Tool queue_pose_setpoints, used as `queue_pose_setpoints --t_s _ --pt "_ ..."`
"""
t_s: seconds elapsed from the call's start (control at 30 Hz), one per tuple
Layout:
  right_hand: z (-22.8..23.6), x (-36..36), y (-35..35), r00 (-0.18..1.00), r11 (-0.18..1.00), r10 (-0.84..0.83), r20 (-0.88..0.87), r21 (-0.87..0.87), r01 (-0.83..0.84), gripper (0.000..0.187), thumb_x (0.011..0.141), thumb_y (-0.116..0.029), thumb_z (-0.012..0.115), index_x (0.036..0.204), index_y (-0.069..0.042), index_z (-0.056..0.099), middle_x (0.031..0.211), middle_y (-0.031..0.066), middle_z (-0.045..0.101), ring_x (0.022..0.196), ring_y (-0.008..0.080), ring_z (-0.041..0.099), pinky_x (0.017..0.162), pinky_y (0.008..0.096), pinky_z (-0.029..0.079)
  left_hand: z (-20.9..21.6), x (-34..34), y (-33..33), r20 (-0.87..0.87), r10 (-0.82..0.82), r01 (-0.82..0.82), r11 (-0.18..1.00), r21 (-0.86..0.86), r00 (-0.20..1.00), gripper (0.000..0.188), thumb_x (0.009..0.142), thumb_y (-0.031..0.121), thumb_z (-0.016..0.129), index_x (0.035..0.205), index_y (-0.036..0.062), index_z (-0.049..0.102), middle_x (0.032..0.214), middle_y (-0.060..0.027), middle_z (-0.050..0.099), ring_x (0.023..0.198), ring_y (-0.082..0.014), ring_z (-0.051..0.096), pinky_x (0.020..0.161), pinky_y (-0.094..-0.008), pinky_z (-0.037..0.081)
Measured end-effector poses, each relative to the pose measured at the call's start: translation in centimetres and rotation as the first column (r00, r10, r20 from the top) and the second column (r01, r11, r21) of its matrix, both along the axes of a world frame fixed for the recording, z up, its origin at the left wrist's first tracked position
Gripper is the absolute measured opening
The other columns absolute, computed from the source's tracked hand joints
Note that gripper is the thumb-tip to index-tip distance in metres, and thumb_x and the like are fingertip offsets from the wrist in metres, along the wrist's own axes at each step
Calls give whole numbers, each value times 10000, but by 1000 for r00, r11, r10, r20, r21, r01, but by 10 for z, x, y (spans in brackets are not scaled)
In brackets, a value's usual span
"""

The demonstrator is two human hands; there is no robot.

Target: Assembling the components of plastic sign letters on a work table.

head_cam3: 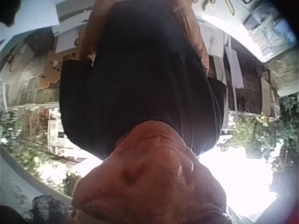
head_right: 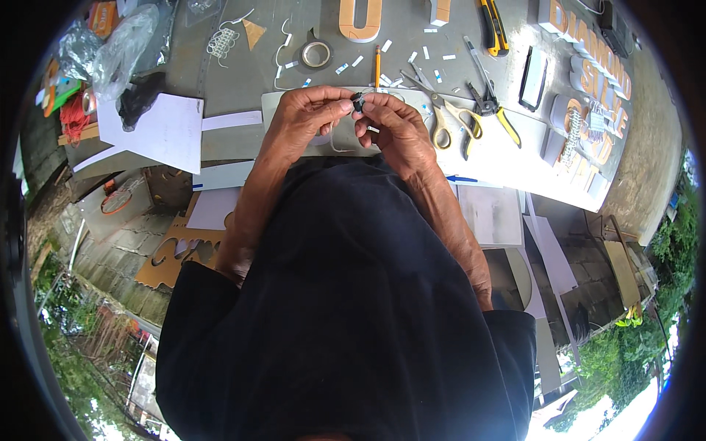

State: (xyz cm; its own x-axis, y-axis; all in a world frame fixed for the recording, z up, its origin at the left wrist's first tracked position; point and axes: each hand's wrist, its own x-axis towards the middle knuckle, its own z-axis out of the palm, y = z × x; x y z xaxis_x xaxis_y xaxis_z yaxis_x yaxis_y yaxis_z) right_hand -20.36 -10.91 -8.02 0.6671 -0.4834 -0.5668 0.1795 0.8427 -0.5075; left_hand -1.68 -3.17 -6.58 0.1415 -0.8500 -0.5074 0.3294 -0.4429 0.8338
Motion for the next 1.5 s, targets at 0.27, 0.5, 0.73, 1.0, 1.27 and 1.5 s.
queue_pose_setpoints --t_s 0.27,0.5,0.73,1.0,1.27,1.5 --pt "6 -1 -4 1000 1000 22 -8 -13 -22 189 976 -160 682 1127 -46 693 982 97 728 762 189 678 636 309 513 12 2 -8 147 -13 15 1000 -8 989 198 920 113 728 1035 -48 734 796 -44 701 627 -55 551 568 -213 444" --pt "16 -4 -7 966 940 217 -143 -235 -246 303 1001 -286 667 1133 -17 714 984 101 740 754 152 672 621 292 533 22 12 -8 362 -120 127 992 6 924 150 905 106 717 965 -31 726 769 -42 707 678 -63 610 626 -239 488" --pt "45 -1 -44 892 363 104 -439 -818 -445 243 1011 -220 635 1174 -59 715 1074 73 741 933 185 702 789 305 572 38 22 -3 477 -180 218 976 -26 860 143 920 88 733 1025 -9 721 795 0 670 673 -45 566 589 -227 445" --pt "49 23 -62 799 329 443 -407 -755 -567 230 997 -119 620 1208 -76 700 1107 85 738 1090 231 694 969 395 553 43 26 0 701 -140 387 899 -206 699 110 921 54 715 1016 0 707 846 -41 643 664 -107 583 605 -283 467" --pt "52 24 -67 661 135 501 -559 -704 -698 209 967 -173 687 1112 -29 730 997 93 766 934 211 736 868 347 586 40 23 8 670 -187 384 910 -158 718 118 924 71 718 1022 5 713 857 -56 665 674 -120 597 615 -293 478" --pt "52 23 -67 677 223 545 -495 -692 -686 222 980 -211 677 1062 -15 742 916 90 769 879 174 735 837 324 582 38 24 7 646 -248 402 910 -100 722 151 915 100 740 1030 4 723 870 -67 695 704 -114 632 656 -275 509"
